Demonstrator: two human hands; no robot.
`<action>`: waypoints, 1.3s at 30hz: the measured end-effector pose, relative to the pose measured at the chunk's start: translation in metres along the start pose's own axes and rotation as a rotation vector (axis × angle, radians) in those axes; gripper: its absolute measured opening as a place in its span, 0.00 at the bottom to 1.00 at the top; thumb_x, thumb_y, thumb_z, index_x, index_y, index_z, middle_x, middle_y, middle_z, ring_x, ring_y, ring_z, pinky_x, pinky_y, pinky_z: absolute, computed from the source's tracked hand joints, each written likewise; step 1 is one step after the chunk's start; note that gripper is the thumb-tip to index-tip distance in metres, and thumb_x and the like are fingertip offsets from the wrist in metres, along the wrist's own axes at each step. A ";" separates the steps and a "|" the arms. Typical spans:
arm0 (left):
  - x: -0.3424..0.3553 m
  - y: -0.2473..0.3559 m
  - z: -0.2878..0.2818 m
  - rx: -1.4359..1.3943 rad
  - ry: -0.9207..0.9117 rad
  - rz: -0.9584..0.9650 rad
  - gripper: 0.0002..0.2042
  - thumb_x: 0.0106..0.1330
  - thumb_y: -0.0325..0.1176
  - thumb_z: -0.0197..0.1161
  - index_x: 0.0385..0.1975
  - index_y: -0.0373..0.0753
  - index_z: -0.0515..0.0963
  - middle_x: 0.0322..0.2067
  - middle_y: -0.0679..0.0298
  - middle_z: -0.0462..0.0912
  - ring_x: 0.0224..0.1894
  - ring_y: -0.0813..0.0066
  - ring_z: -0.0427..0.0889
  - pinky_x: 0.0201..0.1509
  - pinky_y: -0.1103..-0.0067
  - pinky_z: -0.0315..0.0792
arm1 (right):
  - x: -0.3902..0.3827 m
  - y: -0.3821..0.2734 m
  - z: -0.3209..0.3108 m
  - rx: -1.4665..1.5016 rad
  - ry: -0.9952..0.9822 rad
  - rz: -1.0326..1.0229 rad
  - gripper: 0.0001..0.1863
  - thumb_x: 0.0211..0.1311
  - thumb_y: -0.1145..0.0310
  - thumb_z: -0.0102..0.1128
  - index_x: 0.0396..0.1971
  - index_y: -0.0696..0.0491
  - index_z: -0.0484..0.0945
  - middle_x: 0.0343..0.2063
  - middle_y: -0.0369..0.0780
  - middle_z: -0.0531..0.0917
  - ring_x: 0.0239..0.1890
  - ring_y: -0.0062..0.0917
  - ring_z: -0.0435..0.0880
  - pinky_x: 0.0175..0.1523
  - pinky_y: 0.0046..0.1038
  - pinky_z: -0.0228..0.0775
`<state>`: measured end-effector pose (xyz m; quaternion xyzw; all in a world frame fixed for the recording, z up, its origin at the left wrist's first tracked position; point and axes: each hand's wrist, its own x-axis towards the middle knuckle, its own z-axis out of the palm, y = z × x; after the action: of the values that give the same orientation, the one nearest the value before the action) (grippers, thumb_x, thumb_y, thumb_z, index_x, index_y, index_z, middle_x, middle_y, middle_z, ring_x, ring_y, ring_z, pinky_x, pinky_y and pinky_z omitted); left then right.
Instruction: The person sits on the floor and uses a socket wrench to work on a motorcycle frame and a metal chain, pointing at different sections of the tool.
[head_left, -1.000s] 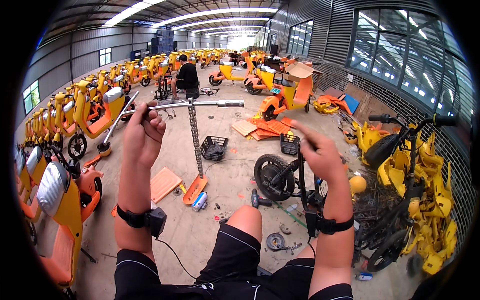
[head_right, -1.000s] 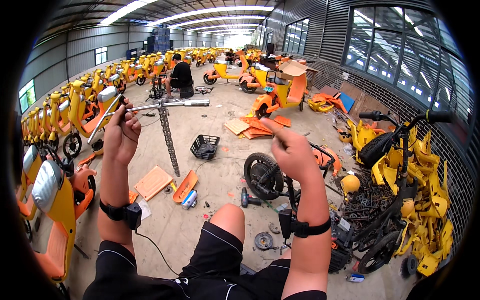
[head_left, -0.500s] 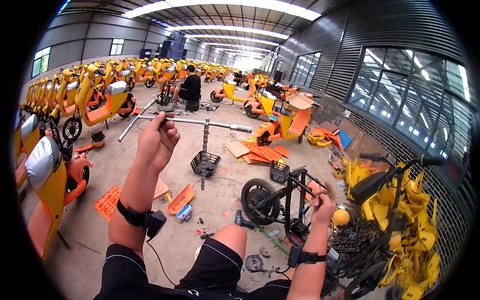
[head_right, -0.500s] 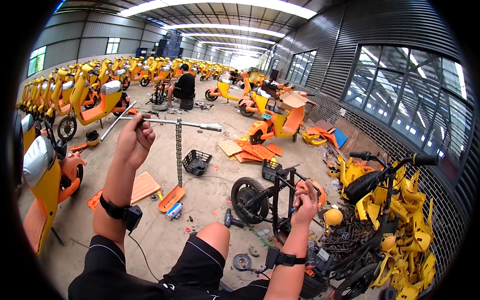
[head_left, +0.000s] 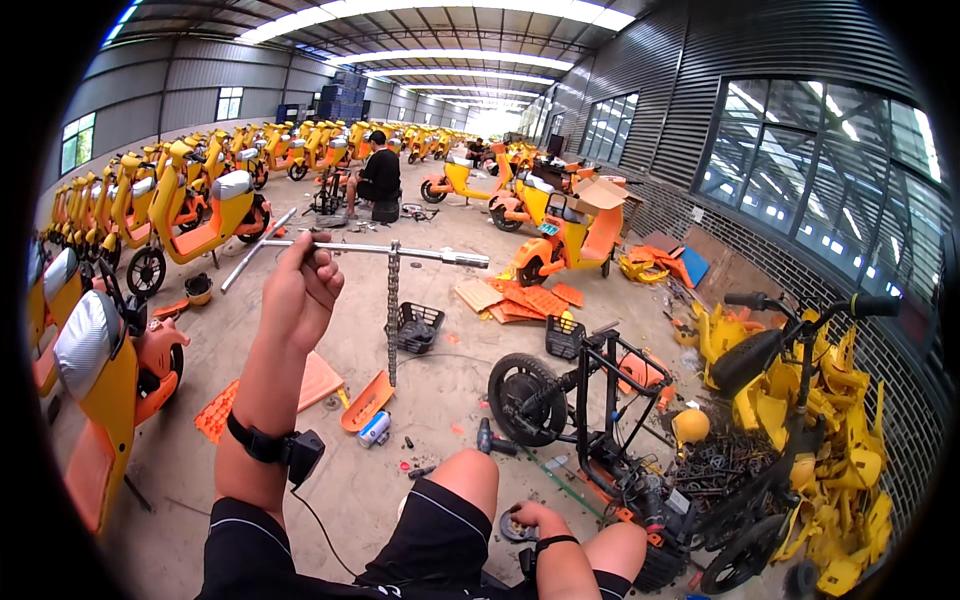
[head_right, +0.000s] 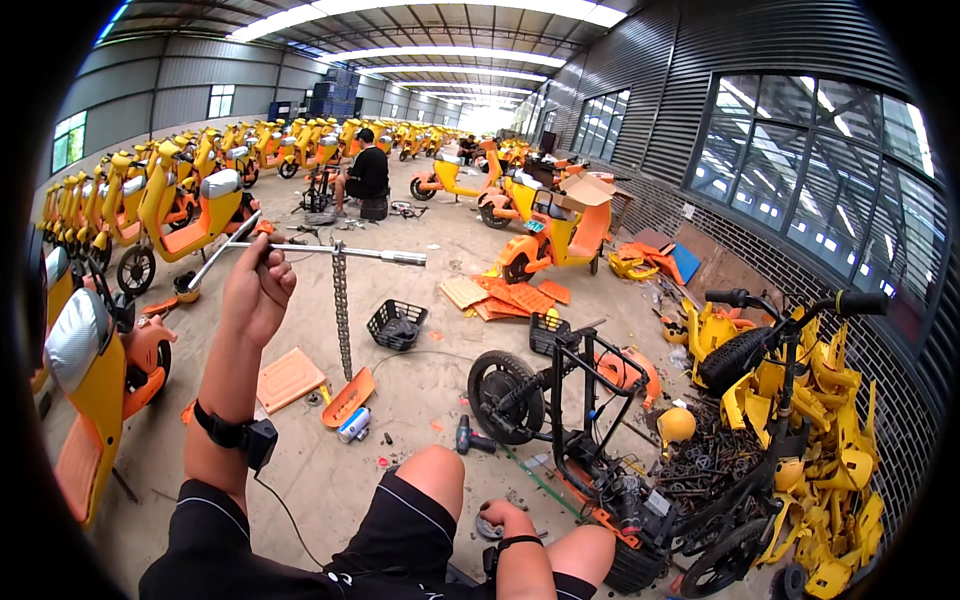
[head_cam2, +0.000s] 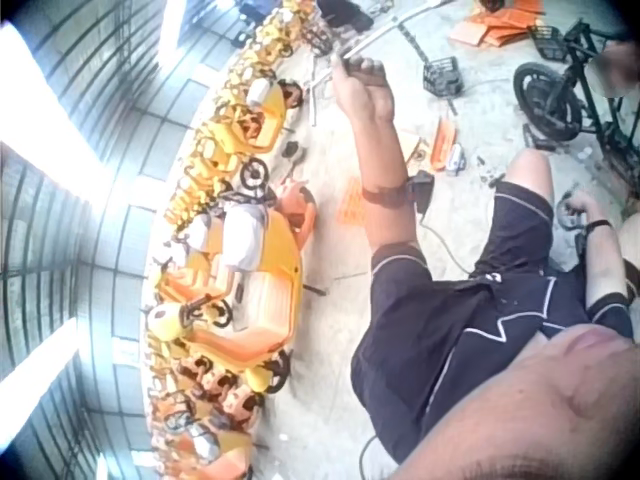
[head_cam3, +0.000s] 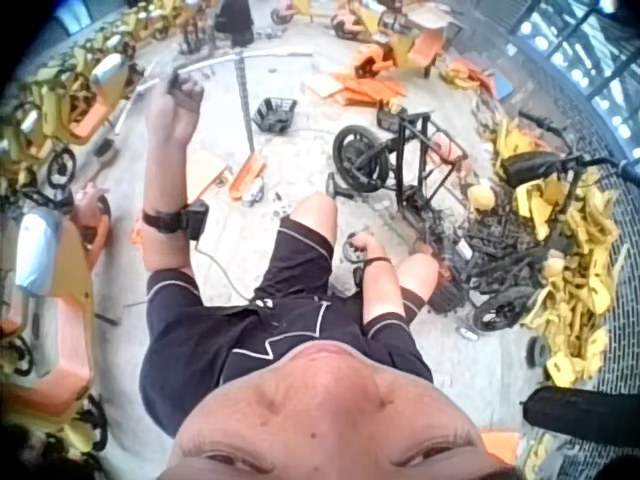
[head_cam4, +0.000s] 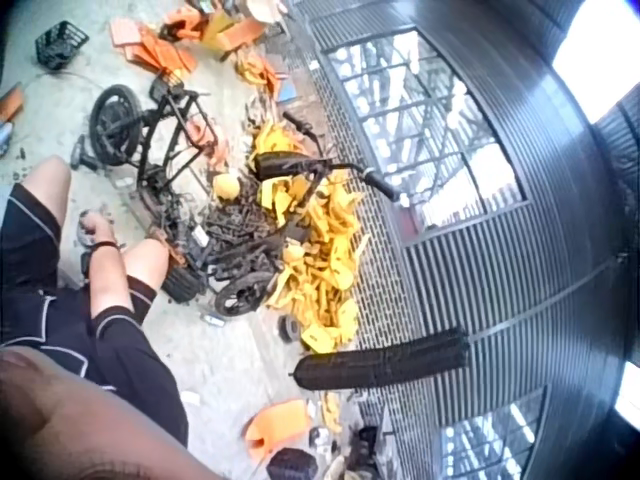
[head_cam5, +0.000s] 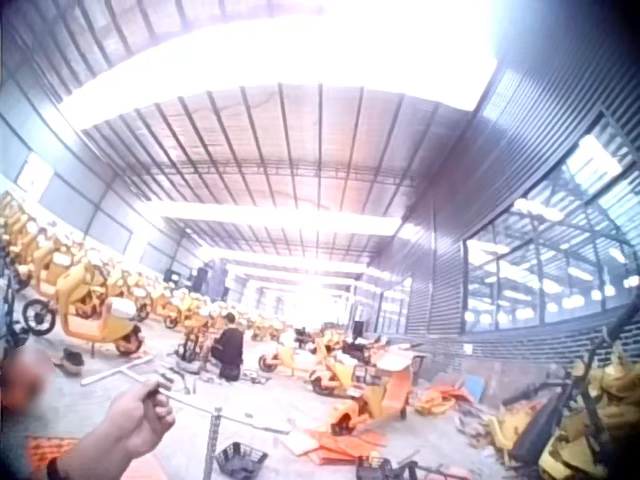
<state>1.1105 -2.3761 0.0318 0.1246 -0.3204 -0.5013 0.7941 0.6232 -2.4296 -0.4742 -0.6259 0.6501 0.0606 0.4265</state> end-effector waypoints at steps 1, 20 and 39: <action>0.000 0.000 0.000 -0.004 0.003 0.000 0.12 0.81 0.39 0.52 0.45 0.34 0.75 0.25 0.70 0.74 0.27 0.79 0.72 0.35 0.79 0.70 | 0.005 -0.004 -0.005 -0.146 0.049 -0.041 0.26 0.58 0.59 0.62 0.57 0.51 0.84 0.52 0.51 0.86 0.53 0.42 0.86 0.59 0.40 0.77; -0.004 -0.020 0.011 -0.062 -0.021 -0.002 0.13 0.81 0.39 0.53 0.47 0.35 0.75 0.25 0.71 0.73 0.25 0.82 0.69 0.34 0.79 0.68 | -0.008 -0.011 -0.004 -0.077 0.276 -0.049 0.27 0.58 0.58 0.61 0.58 0.49 0.83 0.57 0.49 0.84 0.60 0.42 0.82 0.65 0.38 0.73; -0.036 -0.123 0.013 -0.102 -0.053 -0.205 0.15 0.81 0.43 0.53 0.47 0.35 0.74 0.21 0.69 0.73 0.24 0.77 0.70 0.34 0.76 0.66 | -0.164 -0.144 -0.115 0.866 0.513 -0.953 0.29 0.75 0.57 0.59 0.69 0.54 0.67 0.50 0.44 0.84 0.46 0.26 0.84 0.50 0.28 0.76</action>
<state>1.0039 -2.4003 -0.0359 0.1031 -0.3010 -0.5984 0.7353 0.6688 -2.4046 -0.2330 -0.6113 0.3503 -0.5482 0.4507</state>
